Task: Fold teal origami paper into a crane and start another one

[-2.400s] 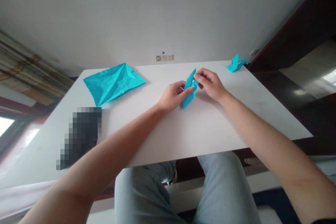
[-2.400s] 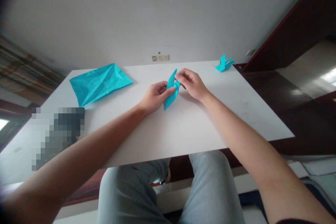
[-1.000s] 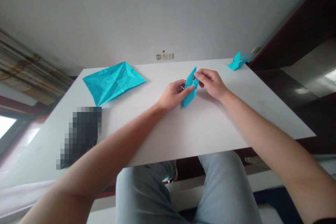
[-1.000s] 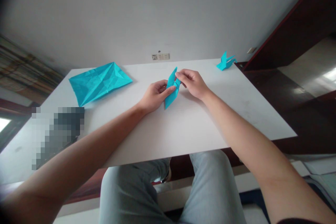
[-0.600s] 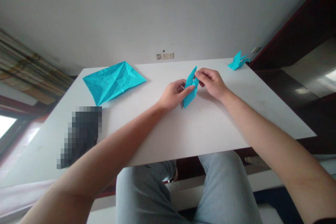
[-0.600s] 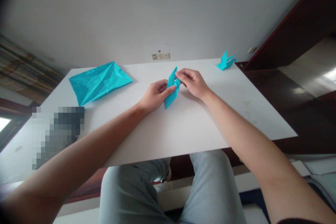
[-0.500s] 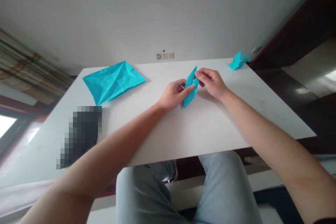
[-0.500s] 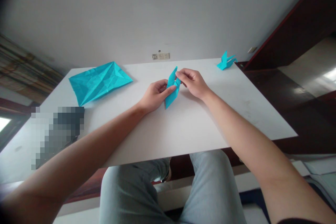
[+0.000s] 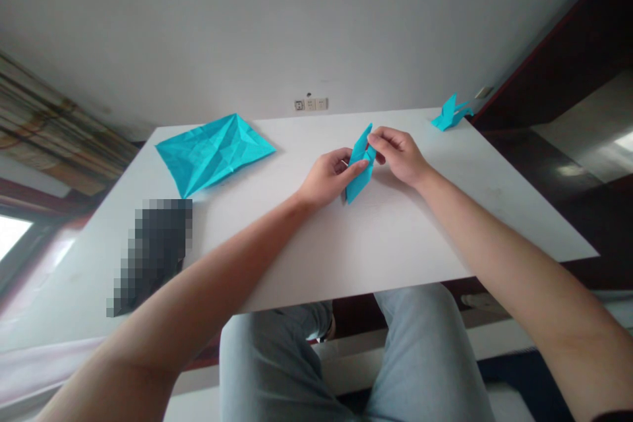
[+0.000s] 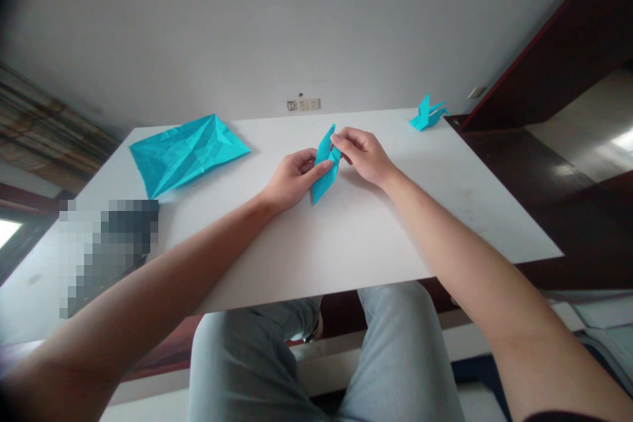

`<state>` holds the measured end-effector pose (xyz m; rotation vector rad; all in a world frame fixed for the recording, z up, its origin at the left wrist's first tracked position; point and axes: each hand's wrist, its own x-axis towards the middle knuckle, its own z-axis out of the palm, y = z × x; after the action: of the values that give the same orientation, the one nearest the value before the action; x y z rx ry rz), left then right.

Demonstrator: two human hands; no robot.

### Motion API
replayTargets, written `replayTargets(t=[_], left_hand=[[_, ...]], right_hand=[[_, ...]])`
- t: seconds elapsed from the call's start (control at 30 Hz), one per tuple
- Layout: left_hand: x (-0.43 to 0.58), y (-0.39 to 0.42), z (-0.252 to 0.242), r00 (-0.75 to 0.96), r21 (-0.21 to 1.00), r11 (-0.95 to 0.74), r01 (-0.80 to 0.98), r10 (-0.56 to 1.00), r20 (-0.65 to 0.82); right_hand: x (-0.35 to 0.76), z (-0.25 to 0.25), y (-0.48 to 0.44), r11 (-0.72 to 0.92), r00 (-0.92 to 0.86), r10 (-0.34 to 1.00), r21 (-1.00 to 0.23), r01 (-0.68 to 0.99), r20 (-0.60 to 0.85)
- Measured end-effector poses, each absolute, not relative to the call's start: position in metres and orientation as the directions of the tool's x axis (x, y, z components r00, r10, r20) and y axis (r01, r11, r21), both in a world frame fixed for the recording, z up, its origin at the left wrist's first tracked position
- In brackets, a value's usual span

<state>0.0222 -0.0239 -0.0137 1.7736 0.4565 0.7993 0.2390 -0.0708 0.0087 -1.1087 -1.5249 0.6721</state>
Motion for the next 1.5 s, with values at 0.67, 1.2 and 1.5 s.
replayTargets(t=[0.67,1.2,1.5], left_hand=[[0.0233,-0.0254,-0.01,0.692,0.944,-0.325,-0.056,0.669,0.271],[0.0234,-0.0249,-0.014,0.693,0.95,-0.301,-0.078,0.669,0.269],[0.0236,-0.0241,-0.015,0.695,0.95,-0.299,-0.087,0.665,0.273]], right_hand=[[0.2379,0.0092,-0.0716,0.395,0.002,0.91,-0.866,0.305,0.416],[0.2379,0.0075,-0.0718,0.399,-0.003,0.909,-0.867,0.298,0.417],[0.2368,0.0085,-0.0724,0.398,-0.007,0.91,-0.87,0.292,0.414]])
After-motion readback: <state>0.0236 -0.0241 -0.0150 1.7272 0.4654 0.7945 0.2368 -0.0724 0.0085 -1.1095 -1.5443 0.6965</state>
